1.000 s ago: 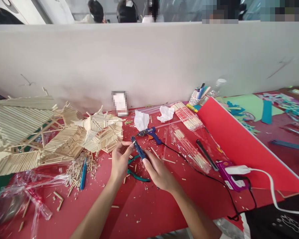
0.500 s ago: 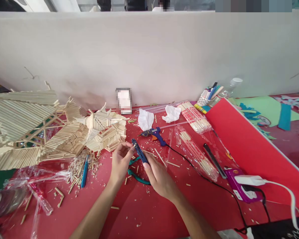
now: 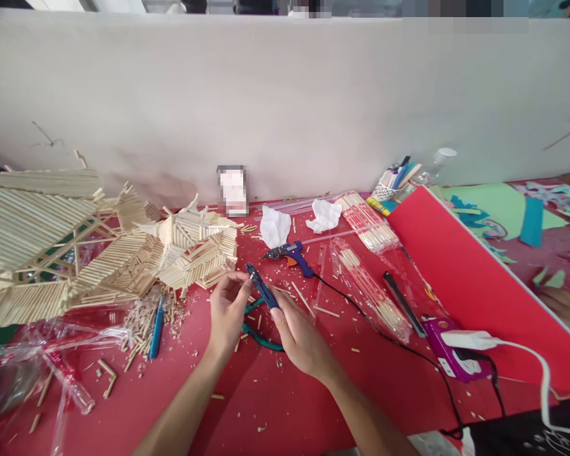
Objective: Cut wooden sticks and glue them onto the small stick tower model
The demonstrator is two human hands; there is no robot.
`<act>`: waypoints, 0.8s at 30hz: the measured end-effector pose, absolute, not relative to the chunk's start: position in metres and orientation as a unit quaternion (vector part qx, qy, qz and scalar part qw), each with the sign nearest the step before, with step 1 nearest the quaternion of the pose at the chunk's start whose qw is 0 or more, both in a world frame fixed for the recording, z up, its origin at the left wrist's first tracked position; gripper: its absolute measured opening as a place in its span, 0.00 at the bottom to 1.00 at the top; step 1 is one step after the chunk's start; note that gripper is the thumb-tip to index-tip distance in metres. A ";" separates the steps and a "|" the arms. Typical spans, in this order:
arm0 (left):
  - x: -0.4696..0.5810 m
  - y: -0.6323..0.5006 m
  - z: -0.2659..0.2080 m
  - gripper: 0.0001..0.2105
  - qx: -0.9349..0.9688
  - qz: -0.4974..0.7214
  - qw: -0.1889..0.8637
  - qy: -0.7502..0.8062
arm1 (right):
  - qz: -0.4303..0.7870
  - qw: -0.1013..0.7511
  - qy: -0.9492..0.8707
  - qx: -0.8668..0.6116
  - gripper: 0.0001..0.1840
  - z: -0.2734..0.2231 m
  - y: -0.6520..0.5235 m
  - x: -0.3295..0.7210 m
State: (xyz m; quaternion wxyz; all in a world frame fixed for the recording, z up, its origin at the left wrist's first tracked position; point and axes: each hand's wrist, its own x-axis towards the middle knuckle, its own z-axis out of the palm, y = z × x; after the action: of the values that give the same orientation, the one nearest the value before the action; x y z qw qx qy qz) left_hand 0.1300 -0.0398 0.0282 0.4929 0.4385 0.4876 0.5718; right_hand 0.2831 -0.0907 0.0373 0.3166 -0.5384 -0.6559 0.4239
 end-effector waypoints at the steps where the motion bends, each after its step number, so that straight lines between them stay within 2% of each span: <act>1: 0.130 -0.040 0.028 0.09 0.439 0.572 0.493 0.488 | 0.423 0.317 -0.656 -0.539 0.28 0.037 -0.091 0.283; 13: 0.131 -0.040 0.030 0.10 0.434 0.563 0.509 0.485 | 0.326 0.320 -0.704 -0.544 0.25 0.029 -0.086 0.281; 20: 0.132 -0.041 0.026 0.11 0.427 0.559 0.523 0.482 | 0.274 0.227 -0.720 -0.596 0.23 0.026 -0.086 0.284; 24: 0.130 -0.038 0.020 0.11 0.423 0.553 0.536 0.477 | 0.256 0.202 -0.727 -0.604 0.24 0.022 -0.086 0.285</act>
State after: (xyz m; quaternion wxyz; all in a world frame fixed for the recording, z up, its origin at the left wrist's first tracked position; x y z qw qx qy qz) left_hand 0.1302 -0.0382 0.0198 0.5360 0.4230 0.4773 0.5531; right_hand 0.2846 -0.0861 0.0219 0.2023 -0.6042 -0.7271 0.2558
